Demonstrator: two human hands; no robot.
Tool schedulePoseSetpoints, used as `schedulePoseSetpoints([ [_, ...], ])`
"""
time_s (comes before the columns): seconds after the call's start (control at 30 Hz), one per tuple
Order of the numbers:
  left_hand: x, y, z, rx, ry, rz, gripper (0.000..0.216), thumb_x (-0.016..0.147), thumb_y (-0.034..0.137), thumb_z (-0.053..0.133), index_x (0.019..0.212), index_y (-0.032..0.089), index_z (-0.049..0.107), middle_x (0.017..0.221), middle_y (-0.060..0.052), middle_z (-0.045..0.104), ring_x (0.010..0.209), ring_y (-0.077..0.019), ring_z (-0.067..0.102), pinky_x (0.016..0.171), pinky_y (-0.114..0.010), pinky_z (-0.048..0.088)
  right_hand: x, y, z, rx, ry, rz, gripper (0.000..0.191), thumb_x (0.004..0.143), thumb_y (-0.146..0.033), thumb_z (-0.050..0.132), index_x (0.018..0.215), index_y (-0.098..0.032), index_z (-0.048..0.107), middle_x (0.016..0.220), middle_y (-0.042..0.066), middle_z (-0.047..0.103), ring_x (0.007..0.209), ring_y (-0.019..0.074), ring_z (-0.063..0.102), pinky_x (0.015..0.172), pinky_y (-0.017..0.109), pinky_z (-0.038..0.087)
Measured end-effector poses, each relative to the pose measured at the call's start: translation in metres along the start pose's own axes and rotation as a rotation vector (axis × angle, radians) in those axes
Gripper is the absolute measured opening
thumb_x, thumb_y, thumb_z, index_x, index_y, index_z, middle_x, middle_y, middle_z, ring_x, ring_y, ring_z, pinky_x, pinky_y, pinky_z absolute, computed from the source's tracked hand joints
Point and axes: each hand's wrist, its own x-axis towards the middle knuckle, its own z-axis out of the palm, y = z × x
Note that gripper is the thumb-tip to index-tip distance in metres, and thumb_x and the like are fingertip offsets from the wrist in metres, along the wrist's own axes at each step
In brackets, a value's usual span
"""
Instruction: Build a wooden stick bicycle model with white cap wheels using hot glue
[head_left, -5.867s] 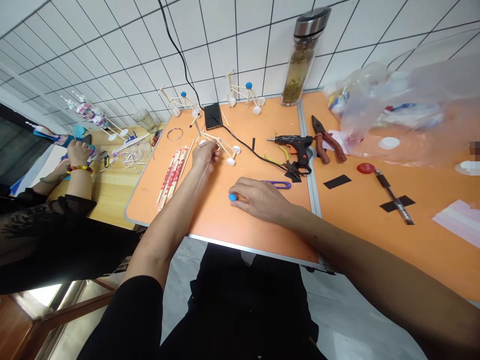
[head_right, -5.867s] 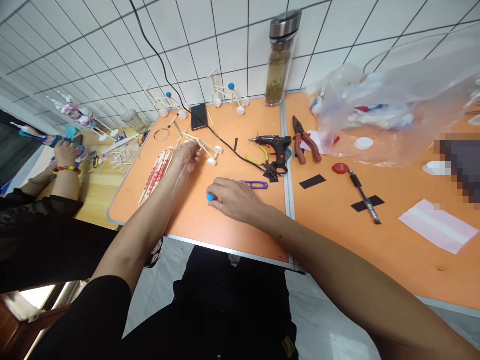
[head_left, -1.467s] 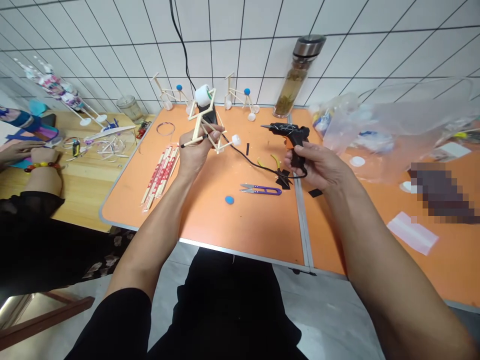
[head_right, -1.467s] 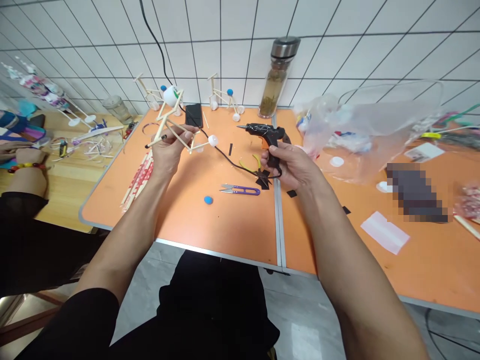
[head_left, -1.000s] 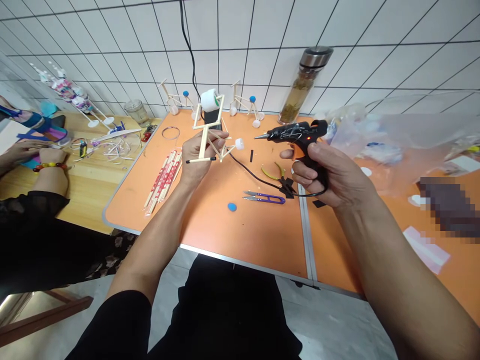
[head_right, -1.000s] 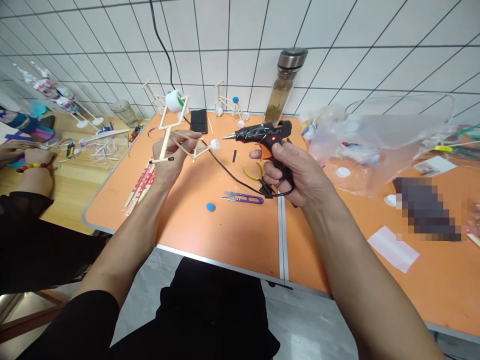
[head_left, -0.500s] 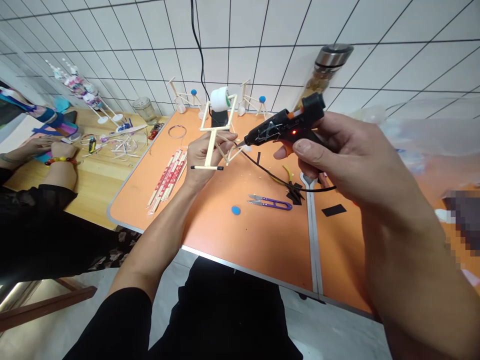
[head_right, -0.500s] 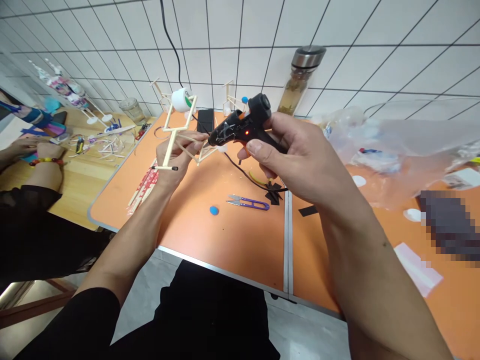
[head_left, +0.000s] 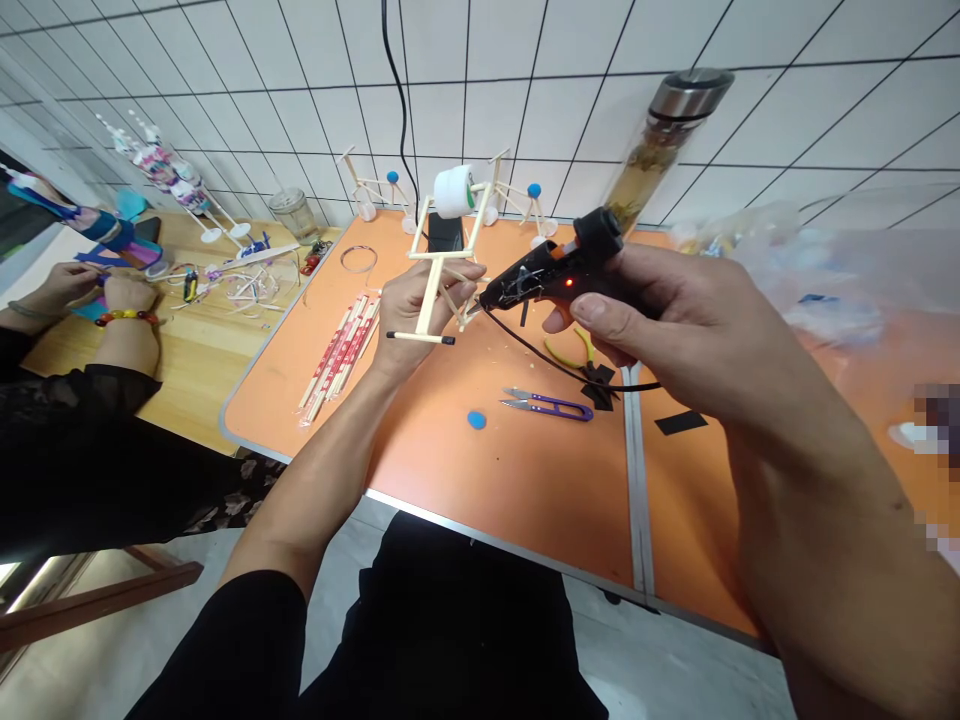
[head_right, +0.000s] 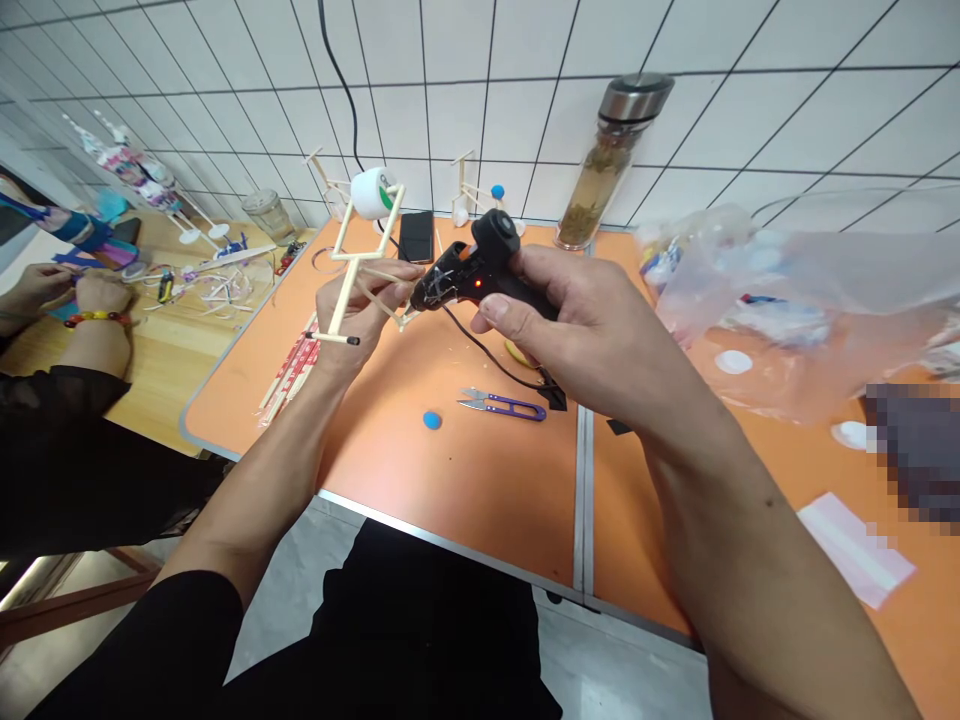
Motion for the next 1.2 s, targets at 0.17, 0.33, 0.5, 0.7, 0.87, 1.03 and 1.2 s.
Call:
schedulePoseSetpoints([
  [0.17,0.0009,0.0022,0.0010,0.035,0.019,-0.033,0.036,0.101,0.069,0.087,0.108,0.035,0.095,0.112,-0.006,0.091,0.115,-0.0266,0.088,0.109,-0.052,0.073,-0.0030,-0.0007,-0.0011,0.007,-0.017,0.022,0.021,0.107,-0.048,0.078,0.099,-0.029,0.084,0.082,0.004,0.067,0.063,0.0165,0.051,0.054,0.032,0.037],
  [0.33,0.0004,0.0013,0.0007,0.030,0.004,-0.060,0.037,0.101,0.070,0.086,0.108,0.035,0.094,0.113,-0.005,0.091,0.116,-0.0272,0.088,0.111,-0.053,0.072,-0.0026,0.0010,0.0003,0.009,-0.025,0.010,0.025,0.106,-0.052,0.077,0.098,-0.029,0.082,0.079,0.003,0.064,0.064,0.0172,0.050,0.056,0.032,0.036],
  [0.5,0.0005,0.0027,0.0012,0.029,0.010,-0.061,0.037,0.100,0.070,0.087,0.107,0.035,0.095,0.112,-0.005,0.091,0.117,-0.0279,0.088,0.112,-0.053,0.072,-0.0017,0.0020,0.0026,0.014,-0.031,0.027,0.025,0.106,-0.051,0.076,0.096,-0.028,0.080,0.078,0.002,0.063,0.061,0.0166,0.048,0.055,0.033,0.034],
  [0.7,0.0005,0.0045,0.0003,0.027,-0.004,-0.044,0.034,0.101,0.068,0.087,0.109,0.036,0.095,0.114,-0.005,0.092,0.118,-0.0274,0.088,0.111,-0.053,0.073,-0.0021,0.0021,0.0019,0.025,-0.042,0.013,0.025,0.106,-0.050,0.075,0.093,-0.029,0.078,0.073,0.002,0.055,0.061,0.0164,0.047,0.055,0.032,0.033],
  [0.87,0.0004,0.0070,0.0005,0.029,-0.010,-0.031,0.033,0.102,0.067,0.087,0.110,0.035,0.095,0.115,-0.005,0.092,0.117,-0.0262,0.088,0.110,-0.051,0.073,-0.0027,0.0046,-0.0004,0.018,-0.039,0.010,0.025,0.107,-0.050,0.075,0.094,-0.029,0.079,0.076,0.002,0.059,0.061,0.0158,0.047,0.054,0.032,0.033],
  [1.03,0.0005,0.0070,0.0016,0.038,0.002,-0.045,0.035,0.101,0.069,0.087,0.108,0.036,0.095,0.113,-0.004,0.092,0.116,-0.0262,0.089,0.109,-0.052,0.074,-0.0022,0.0054,0.0002,0.015,-0.041,0.008,0.026,0.107,-0.052,0.075,0.095,-0.029,0.079,0.077,0.002,0.060,0.061,0.0161,0.046,0.054,0.032,0.033],
  [1.2,0.0005,0.0073,0.0024,0.039,0.007,-0.053,0.037,0.100,0.071,0.087,0.107,0.036,0.095,0.112,-0.004,0.092,0.116,-0.0266,0.088,0.110,-0.052,0.074,-0.0017,0.0034,0.0016,0.031,-0.042,0.024,0.024,0.106,-0.049,0.074,0.092,-0.029,0.078,0.076,0.002,0.059,0.060,0.0155,0.046,0.052,0.031,0.033],
])
